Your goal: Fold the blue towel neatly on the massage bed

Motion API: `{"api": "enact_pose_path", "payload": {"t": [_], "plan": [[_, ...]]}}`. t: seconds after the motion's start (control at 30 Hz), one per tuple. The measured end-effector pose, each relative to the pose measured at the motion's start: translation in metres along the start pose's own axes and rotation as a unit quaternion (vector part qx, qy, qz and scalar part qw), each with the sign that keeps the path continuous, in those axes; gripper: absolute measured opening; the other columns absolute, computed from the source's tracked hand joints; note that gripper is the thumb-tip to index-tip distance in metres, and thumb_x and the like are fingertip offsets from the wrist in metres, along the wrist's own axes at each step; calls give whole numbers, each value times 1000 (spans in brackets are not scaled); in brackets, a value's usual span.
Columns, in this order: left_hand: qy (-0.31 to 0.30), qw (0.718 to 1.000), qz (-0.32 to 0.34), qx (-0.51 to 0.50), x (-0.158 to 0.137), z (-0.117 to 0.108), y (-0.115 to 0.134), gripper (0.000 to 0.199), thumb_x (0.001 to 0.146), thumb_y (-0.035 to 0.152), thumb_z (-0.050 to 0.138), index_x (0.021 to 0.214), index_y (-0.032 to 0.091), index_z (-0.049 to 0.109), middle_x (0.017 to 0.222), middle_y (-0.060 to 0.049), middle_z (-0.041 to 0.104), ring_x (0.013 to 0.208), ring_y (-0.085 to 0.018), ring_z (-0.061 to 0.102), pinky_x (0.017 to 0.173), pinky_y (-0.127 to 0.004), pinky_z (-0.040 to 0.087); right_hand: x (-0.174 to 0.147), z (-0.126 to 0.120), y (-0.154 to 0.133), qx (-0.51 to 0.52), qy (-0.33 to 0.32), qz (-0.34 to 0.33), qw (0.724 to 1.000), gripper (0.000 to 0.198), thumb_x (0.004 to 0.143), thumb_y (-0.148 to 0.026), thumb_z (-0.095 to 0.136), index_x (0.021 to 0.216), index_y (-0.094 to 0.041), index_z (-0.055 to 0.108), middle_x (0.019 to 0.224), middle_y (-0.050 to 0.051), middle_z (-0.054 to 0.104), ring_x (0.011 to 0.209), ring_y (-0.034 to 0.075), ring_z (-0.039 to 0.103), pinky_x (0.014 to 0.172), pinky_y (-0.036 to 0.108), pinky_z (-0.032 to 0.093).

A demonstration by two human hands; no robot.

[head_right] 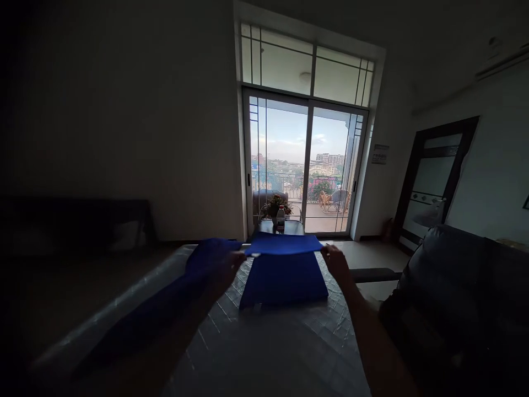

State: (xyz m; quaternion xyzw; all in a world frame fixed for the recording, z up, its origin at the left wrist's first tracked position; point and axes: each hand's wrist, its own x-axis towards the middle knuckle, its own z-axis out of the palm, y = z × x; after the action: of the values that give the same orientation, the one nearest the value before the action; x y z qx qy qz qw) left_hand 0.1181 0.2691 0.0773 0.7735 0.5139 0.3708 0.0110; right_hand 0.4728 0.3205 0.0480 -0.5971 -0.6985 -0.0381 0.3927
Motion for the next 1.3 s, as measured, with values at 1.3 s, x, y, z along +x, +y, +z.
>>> {"api": "enact_pose_path", "payload": {"t": [1.3], "plan": [[-306, 951, 43, 22, -49, 64, -38, 65, 91, 53, 19, 142, 15, 36, 150, -11, 33, 139, -20, 28, 115, -31, 31, -112, 120, 49, -70, -204, -5, 976, 54, 89, -47, 36, 140, -32, 36, 152, 0, 32, 143, 21, 21, 117, 45, 21]]}}
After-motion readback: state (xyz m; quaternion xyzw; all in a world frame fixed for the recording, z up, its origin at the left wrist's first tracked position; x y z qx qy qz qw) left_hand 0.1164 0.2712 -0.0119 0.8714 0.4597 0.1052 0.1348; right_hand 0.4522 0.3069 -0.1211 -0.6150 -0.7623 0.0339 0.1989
